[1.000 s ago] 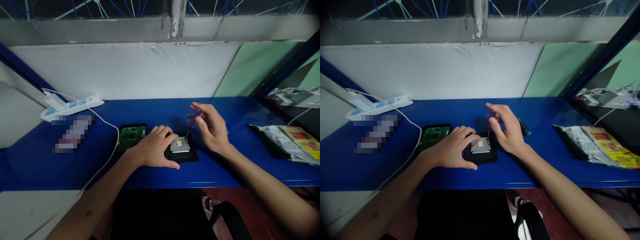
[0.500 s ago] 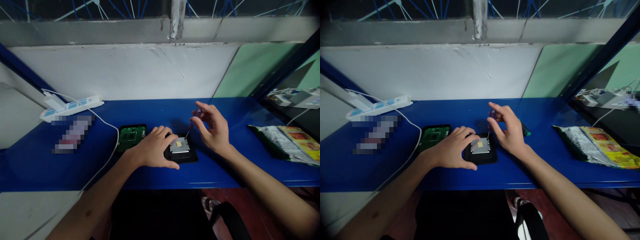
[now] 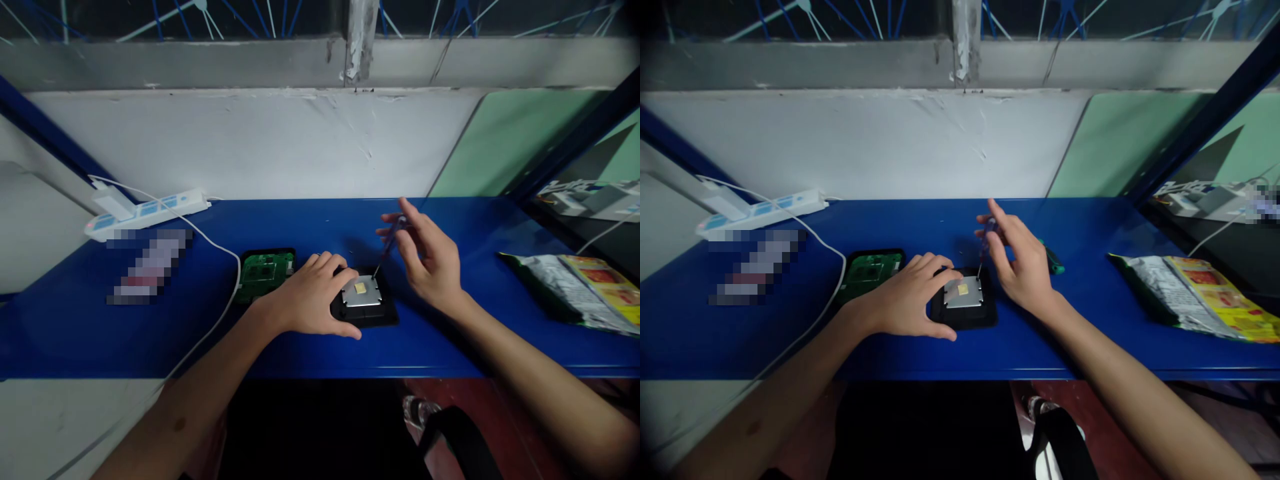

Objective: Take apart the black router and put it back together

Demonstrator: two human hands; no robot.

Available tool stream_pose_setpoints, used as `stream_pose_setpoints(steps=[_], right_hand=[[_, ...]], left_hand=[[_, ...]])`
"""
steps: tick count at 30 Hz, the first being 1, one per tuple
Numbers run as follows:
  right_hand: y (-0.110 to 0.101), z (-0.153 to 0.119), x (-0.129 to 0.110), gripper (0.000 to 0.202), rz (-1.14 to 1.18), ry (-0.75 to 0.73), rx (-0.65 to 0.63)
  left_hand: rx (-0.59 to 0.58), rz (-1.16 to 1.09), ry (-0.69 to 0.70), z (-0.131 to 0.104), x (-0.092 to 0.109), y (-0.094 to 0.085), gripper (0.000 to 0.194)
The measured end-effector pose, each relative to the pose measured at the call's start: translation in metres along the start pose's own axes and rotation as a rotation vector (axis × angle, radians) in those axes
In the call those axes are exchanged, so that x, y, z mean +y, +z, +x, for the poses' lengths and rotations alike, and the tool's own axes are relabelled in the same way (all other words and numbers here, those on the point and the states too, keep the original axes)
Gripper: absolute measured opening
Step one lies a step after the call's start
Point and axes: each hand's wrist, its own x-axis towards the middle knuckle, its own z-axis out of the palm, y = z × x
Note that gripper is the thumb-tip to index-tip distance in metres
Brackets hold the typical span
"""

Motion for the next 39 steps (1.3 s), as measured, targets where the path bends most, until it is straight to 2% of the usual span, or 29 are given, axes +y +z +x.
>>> stream_pose_setpoints(steps=[4, 9, 14, 25, 30, 33, 36, 39], right_hand=[[0.0001, 0.0013, 0.0024, 0.041, -0.063, -0.003, 0.08], [-0.0019, 0.0027, 0.0001, 0.033, -0.073, -0.012, 0.06], [-0.002, 0.0024, -0.0028, 0.035, -0.044, -0.001, 0.013], [-0.0021, 0.0, -0.0045, 0.04, -0.033, -0.001, -0.007], [-0.0003, 0.0002, 0.0002, 0.044, -0.033, 0.008, 0.065], [-0.0012, 0.0019, 0.0014, 0.036, -0.085, -0.037, 0.089], [-0.0031, 0.0027, -0.001, 0.032, -0.083, -0.055, 0.066], [-0.004, 0.0019, -0.0043, 0.036, -0.072, -0.046, 0.014]], left_hand=[[0.012, -0.009, 0.007, -0.0007, -0.0004, 0.0006, 0.086], [0.006, -0.003, 0.004, -0.0006, -0.0007, 0.0009, 0.086], [0.007, -0.011, 0.0, -0.0002, -0.0008, 0.0009, 0.086], [-0.007, -0.011, -0.006, 0.0002, 0.0004, -0.0004, 0.088], [-0.011, -0.016, -0.003, -0.0001, -0.0006, 0.0001, 0.086], [-0.01, -0.015, 0.001, -0.0001, -0.0009, 0.0006, 0.086], [0.002, -0.009, 0.002, -0.0001, -0.001, 0.0013, 0.086], [0.002, -0.006, 0.001, -0.0001, -0.001, 0.0017, 0.087]])
